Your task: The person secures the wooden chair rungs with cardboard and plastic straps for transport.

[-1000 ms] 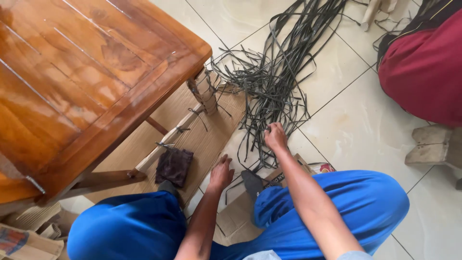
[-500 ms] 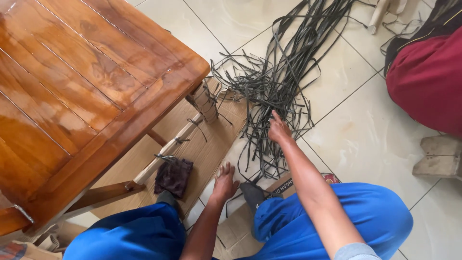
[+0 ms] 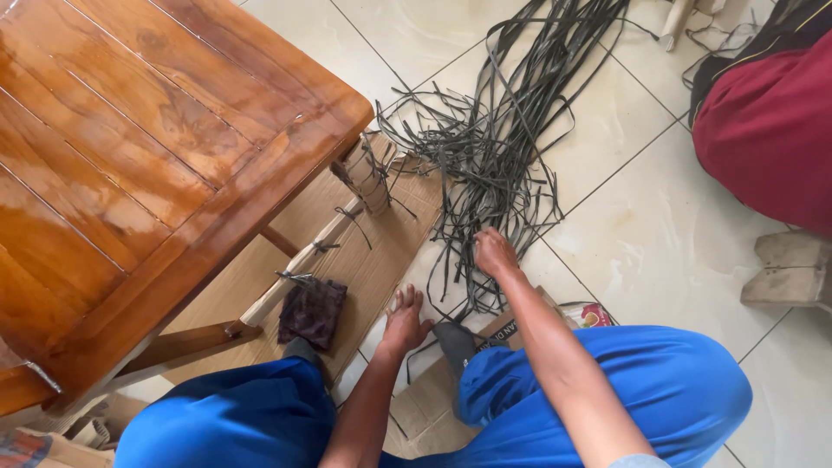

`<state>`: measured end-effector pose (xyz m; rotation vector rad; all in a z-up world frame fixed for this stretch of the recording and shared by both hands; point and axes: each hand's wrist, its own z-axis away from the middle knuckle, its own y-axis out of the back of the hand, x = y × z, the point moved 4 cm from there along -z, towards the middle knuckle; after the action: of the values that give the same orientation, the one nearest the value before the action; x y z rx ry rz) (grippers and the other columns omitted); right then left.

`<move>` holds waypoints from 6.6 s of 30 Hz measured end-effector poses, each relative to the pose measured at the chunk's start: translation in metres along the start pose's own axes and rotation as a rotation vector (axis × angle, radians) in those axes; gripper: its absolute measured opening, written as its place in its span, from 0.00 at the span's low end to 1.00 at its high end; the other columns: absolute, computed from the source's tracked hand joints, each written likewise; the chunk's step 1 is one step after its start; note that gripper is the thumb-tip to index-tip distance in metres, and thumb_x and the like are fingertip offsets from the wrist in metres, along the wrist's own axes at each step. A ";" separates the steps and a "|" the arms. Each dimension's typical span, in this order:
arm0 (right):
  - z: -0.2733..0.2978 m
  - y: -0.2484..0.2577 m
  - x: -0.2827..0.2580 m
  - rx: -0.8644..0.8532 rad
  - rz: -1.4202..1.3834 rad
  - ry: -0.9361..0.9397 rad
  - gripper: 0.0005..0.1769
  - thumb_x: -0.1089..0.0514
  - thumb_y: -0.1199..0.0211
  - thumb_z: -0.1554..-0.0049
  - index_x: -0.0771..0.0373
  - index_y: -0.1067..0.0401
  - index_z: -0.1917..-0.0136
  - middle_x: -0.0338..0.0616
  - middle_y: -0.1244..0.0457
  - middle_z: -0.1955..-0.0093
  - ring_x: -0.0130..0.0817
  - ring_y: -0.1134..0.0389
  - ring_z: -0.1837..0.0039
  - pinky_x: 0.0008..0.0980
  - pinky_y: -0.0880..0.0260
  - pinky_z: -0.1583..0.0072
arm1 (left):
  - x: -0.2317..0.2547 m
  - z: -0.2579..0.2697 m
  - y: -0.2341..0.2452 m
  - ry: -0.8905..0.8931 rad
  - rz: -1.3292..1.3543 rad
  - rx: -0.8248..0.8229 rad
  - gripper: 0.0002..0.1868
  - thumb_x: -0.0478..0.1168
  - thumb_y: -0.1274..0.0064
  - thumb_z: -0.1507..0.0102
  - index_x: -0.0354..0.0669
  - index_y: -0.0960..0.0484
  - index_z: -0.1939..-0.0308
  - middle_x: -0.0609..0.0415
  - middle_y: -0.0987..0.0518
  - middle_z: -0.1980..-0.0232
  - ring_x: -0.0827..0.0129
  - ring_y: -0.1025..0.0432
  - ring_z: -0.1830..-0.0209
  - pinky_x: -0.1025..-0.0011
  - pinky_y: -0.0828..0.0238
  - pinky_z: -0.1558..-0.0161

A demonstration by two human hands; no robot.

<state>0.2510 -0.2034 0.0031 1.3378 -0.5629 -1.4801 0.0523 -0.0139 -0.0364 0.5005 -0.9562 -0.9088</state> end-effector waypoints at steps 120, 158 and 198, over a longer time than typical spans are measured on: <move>0.112 -0.207 -0.249 -0.427 -1.053 0.146 0.11 0.52 0.29 0.41 0.61 0.21 0.56 0.29 0.33 0.61 0.17 0.37 0.59 0.22 0.37 0.55 | -0.149 0.183 0.146 0.336 0.897 1.358 0.10 0.43 0.37 0.38 0.40 0.14 0.63 0.52 0.16 0.70 0.75 0.22 0.73 0.74 0.27 0.68; 0.081 -0.252 -0.330 -0.625 -1.459 -0.453 0.05 0.54 0.39 0.40 0.53 0.25 0.57 0.28 0.33 0.65 0.20 0.43 0.70 0.23 0.51 0.70 | -0.209 0.122 0.168 0.234 -0.050 1.020 0.33 0.34 0.49 0.40 0.37 0.32 0.29 0.45 0.27 0.30 0.54 0.37 0.27 0.52 0.51 0.25; 0.111 -0.148 -0.378 -0.045 -0.396 0.466 0.14 0.49 0.38 0.40 0.60 0.20 0.53 0.55 0.29 0.58 0.53 0.27 0.53 0.46 0.28 0.51 | -0.220 0.123 0.196 0.186 0.666 1.212 0.15 0.46 0.44 0.34 0.37 0.17 0.67 0.47 0.19 0.69 0.53 0.25 0.68 0.56 0.41 0.32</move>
<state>0.0434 0.1557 0.0752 1.7565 0.0392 -1.4032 -0.0269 0.2792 0.0622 1.1544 -1.3219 0.4101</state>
